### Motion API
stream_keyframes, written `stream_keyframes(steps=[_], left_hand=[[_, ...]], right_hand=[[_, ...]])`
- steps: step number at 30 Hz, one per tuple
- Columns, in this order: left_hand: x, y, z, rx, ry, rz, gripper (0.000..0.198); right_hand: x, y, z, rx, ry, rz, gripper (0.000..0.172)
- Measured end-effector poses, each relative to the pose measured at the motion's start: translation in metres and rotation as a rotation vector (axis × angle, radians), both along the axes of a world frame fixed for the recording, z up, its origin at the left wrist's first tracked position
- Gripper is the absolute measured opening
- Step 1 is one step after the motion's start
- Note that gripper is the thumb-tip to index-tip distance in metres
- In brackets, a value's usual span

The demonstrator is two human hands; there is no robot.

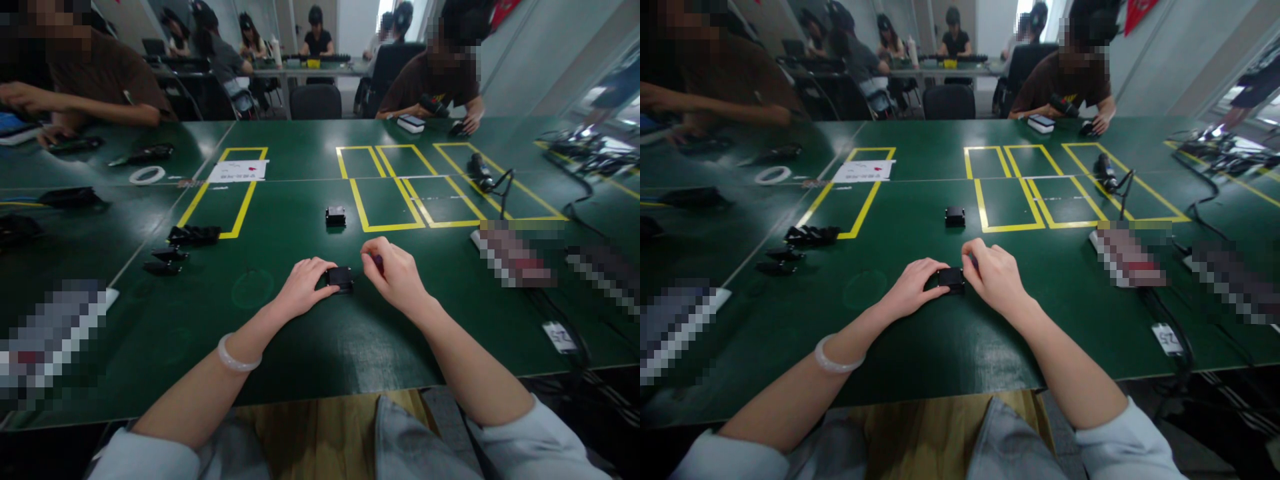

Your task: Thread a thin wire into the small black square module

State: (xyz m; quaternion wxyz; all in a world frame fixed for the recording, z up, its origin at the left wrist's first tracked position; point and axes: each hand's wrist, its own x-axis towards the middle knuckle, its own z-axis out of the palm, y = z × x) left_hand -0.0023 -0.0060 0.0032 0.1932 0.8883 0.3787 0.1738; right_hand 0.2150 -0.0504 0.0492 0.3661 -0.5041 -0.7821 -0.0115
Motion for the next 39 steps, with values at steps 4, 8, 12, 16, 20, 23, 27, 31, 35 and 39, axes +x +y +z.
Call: stream_keyframes(steps=[4,8,12,16,20,23,27,31,35,39], left_hand=[[0.0,-0.001,0.0,-0.005,-0.009,-0.001,0.035],[0.0,-0.001,0.0,-0.009,-0.005,-0.001,0.035],[0.0,0.0,-0.001,-0.009,-0.001,-0.001,0.035],[-0.001,0.001,-0.003,0.0,-0.003,-0.004,0.035],[-0.001,0.001,-0.003,-0.001,-0.011,-0.004,0.036],[-0.001,0.0,-0.002,-0.003,-0.013,-0.003,0.035],[-0.001,-0.001,-0.001,-0.005,-0.006,-0.003,0.035],[-0.001,-0.001,-0.001,-0.004,-0.005,-0.006,0.034],[0.0,-0.001,0.001,-0.006,-0.015,-0.003,0.034],[0.0,-0.001,0.001,-0.003,-0.007,-0.004,0.035]], right_hand=[[0.0,0.0,-0.001,0.003,0.054,-0.003,0.012],[0.0,0.0,-0.001,0.008,0.069,-0.01,0.012],[0.001,0.001,-0.002,0.013,0.072,-0.016,0.013],[0.002,0.0,-0.002,0.011,0.093,-0.017,0.013],[0.002,0.0,-0.003,0.023,0.141,-0.034,0.013],[0.003,0.003,-0.005,0.031,0.161,-0.062,0.014],[0.004,0.009,-0.009,0.014,0.161,-0.104,0.016],[0.005,0.013,-0.012,-0.005,0.157,-0.119,0.017],[0.004,0.014,-0.014,-0.019,0.147,-0.118,0.018],[0.005,0.014,-0.014,-0.026,0.14,-0.12,0.018]])
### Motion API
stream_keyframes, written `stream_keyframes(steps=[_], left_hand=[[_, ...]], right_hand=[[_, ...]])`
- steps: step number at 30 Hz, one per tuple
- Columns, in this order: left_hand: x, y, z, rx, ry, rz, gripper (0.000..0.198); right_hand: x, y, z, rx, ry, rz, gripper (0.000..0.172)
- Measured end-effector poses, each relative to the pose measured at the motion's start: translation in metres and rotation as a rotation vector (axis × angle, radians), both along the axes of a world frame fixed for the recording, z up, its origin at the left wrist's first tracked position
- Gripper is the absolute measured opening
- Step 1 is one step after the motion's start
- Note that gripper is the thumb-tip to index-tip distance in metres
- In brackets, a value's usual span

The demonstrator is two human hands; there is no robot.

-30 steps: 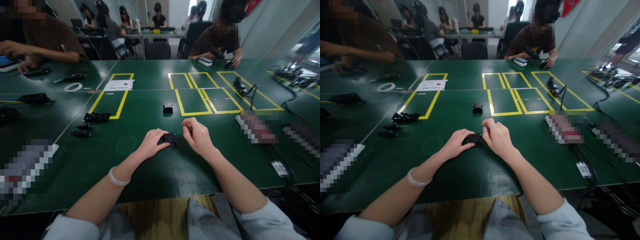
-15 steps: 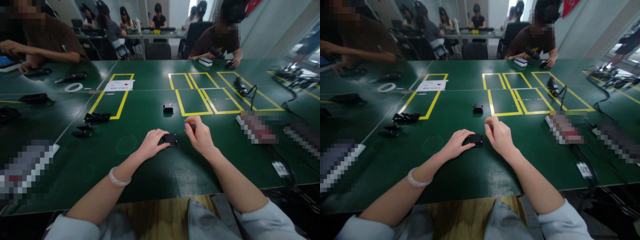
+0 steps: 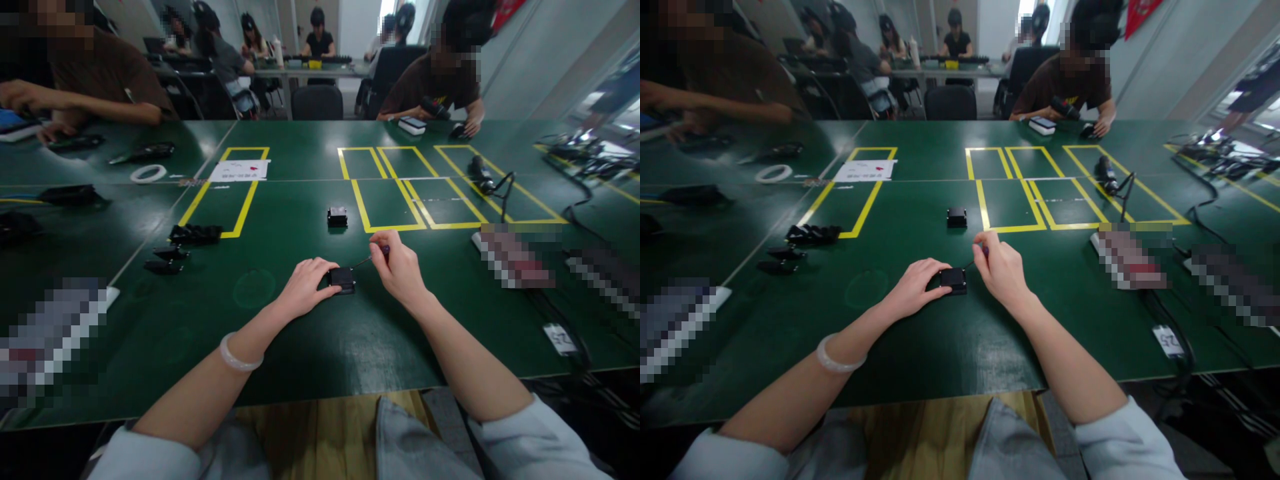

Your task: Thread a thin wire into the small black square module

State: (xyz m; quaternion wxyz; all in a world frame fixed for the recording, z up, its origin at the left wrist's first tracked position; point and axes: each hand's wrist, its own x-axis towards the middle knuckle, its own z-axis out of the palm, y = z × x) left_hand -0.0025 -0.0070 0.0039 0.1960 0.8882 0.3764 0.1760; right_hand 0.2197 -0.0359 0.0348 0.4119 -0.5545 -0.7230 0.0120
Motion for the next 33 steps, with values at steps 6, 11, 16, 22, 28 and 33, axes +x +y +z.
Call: stream_keyframes(steps=[6,11,16,22,28,33], left_hand=[[0.0,0.001,-0.002,0.009,0.001,0.0,0.035],[0.001,0.0,-0.001,0.006,-0.005,-0.001,0.035],[0.0,0.0,0.0,0.004,-0.002,-0.002,0.034],[0.0,-0.001,0.001,-0.004,-0.003,0.001,0.035],[0.0,0.0,-0.001,0.005,0.002,0.001,0.036],[0.0,0.0,-0.001,0.004,0.003,-0.001,0.036]], right_hand=[[-0.001,0.0,0.001,-0.015,0.007,0.004,0.019],[-0.001,0.0,0.0,-0.017,-0.009,-0.007,0.02],[-0.001,0.0,0.001,-0.004,-0.06,-0.021,0.022],[-0.002,0.004,0.005,0.012,-0.19,-0.063,0.028],[-0.003,0.013,0.016,-0.058,-0.284,-0.064,0.029],[-0.006,0.022,0.022,-0.082,-0.319,-0.03,0.03]])
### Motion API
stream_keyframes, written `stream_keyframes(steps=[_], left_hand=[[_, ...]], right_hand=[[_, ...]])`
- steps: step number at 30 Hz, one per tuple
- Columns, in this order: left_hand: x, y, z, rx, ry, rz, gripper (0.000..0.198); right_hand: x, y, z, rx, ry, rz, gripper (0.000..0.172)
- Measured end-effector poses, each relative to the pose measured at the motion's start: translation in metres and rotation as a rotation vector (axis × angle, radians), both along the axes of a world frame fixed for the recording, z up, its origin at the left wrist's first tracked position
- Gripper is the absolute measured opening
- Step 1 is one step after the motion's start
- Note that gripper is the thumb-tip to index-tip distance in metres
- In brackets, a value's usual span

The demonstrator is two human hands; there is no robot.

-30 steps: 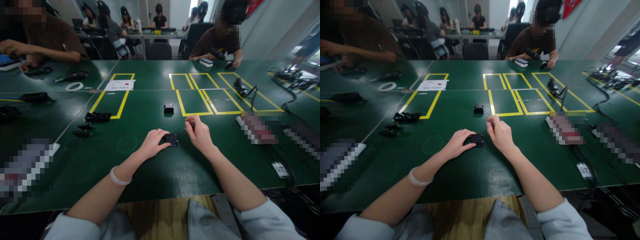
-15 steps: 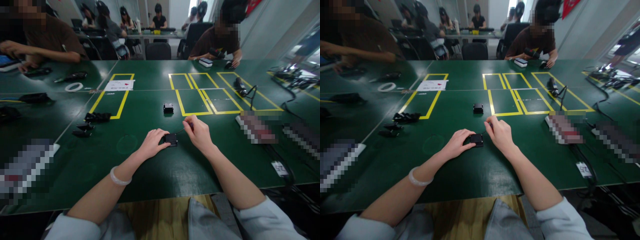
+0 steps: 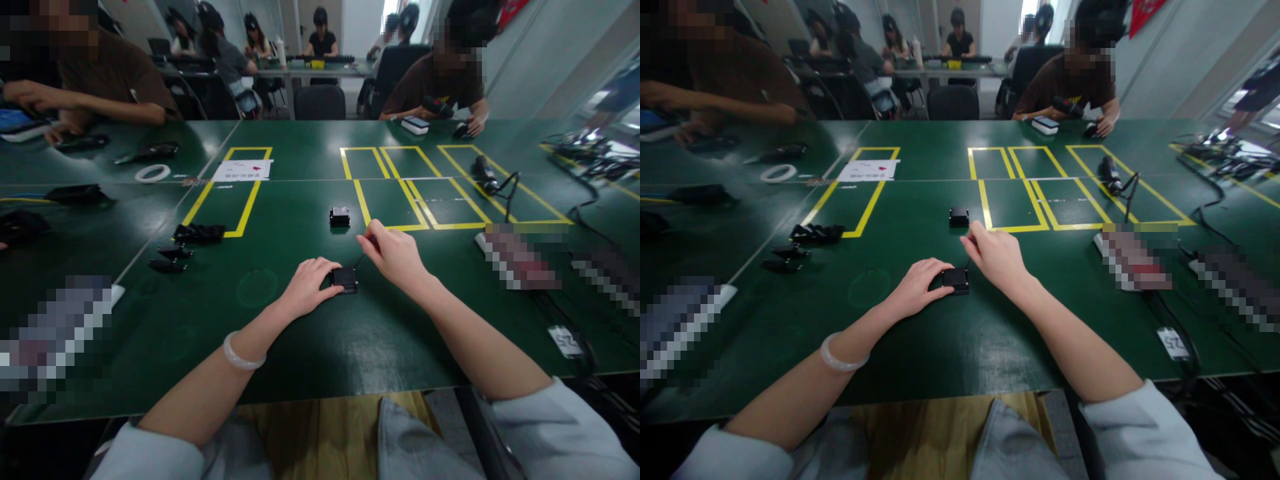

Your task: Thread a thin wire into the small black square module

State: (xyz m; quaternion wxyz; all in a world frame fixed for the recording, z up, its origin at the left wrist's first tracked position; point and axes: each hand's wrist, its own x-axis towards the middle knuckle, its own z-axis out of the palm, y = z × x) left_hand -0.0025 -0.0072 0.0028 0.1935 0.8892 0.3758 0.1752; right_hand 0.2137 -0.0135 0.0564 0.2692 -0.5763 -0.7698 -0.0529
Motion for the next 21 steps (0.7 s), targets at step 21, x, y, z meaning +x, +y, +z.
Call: stream_keyframes(steps=[21], left_hand=[[0.0,0.0,0.003,-0.023,0.0,0.007,0.035]], right_hand=[[-0.003,0.005,-0.015,0.086,0.162,0.041,0.028]])
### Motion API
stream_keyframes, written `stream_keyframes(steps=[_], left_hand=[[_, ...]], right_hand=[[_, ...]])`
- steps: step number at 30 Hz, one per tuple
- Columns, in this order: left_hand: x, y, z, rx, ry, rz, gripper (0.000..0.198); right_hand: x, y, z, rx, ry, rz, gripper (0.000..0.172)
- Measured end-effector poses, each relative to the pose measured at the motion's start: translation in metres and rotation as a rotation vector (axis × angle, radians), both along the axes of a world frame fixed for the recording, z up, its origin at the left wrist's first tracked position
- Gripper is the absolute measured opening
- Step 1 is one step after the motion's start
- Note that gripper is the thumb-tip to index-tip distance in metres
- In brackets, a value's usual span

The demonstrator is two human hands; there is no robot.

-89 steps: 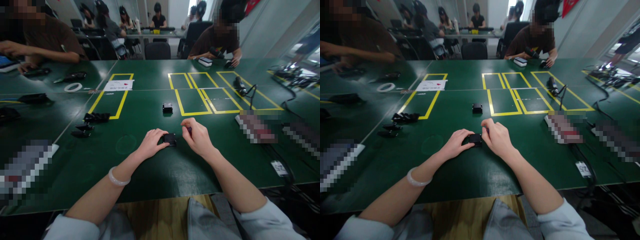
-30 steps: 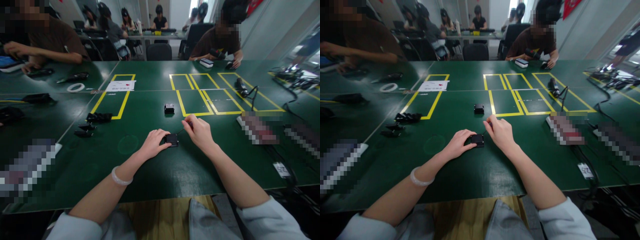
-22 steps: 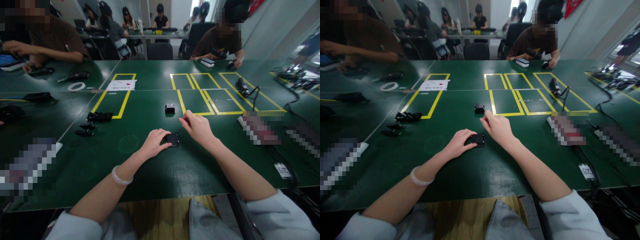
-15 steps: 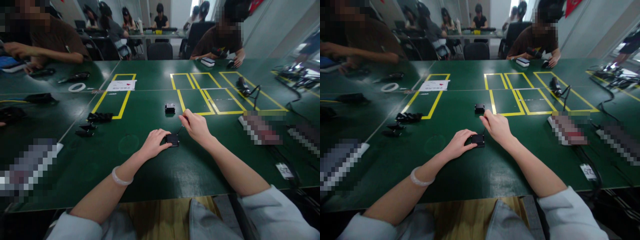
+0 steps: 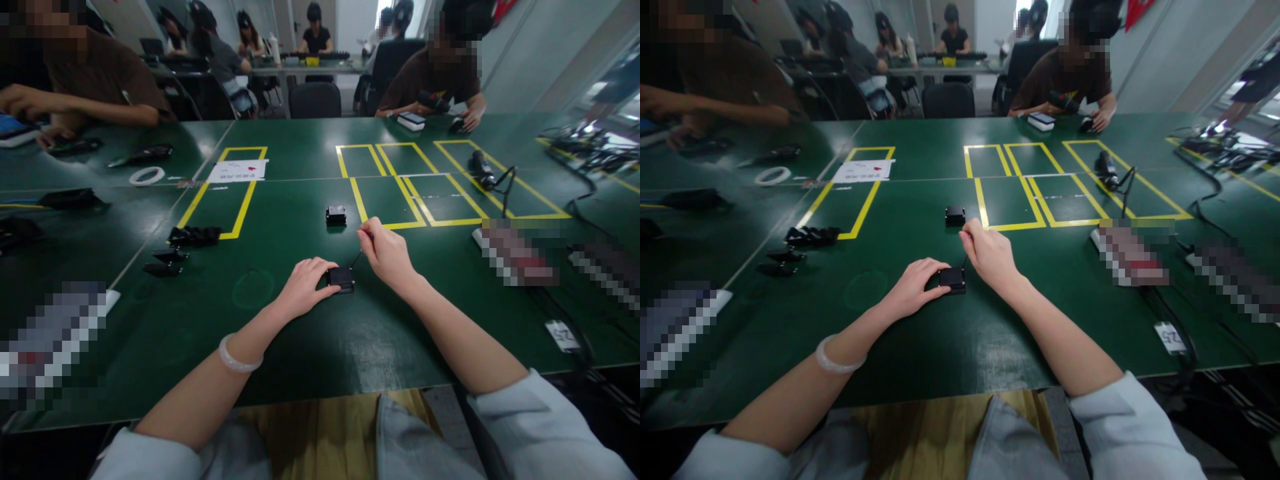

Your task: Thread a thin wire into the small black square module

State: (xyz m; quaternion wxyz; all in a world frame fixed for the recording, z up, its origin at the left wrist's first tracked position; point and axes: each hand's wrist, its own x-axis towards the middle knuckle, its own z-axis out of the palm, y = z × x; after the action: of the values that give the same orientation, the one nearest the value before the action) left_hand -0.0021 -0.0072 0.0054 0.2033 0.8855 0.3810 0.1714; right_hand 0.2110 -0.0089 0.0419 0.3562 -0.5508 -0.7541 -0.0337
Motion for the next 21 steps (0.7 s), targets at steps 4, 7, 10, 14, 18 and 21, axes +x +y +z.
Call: stream_keyframes(steps=[4,7,10,14,18,21], left_hand=[[-0.0001,0.0002,0.0001,-0.006,-0.003,-0.001,0.034],[-0.0002,0.0004,-0.0002,-0.003,-0.007,-0.004,0.035],[-0.0003,0.0004,-0.0004,0.001,-0.005,-0.005,0.035],[-0.0001,0.0003,-0.0003,0.002,-0.002,-0.003,0.036],[0.0001,0.0005,-0.0008,-0.001,0.007,0.001,0.038],[-0.0002,0.0008,-0.0017,-0.003,0.007,-0.003,0.038]], right_hand=[[-0.0016,-0.0023,0.0016,-0.03,-0.028,-0.014,0.027],[-0.0017,-0.003,0.0033,-0.038,-0.04,-0.012,0.026],[-0.0014,-0.0033,0.0048,-0.01,-0.064,-0.017,0.028],[-0.003,-0.0041,0.006,0.014,-0.095,-0.022,0.029],[-0.004,-0.0038,0.0052,0.017,-0.08,-0.005,0.023],[-0.0028,-0.0034,0.0038,0.017,-0.079,0.011,0.022]])
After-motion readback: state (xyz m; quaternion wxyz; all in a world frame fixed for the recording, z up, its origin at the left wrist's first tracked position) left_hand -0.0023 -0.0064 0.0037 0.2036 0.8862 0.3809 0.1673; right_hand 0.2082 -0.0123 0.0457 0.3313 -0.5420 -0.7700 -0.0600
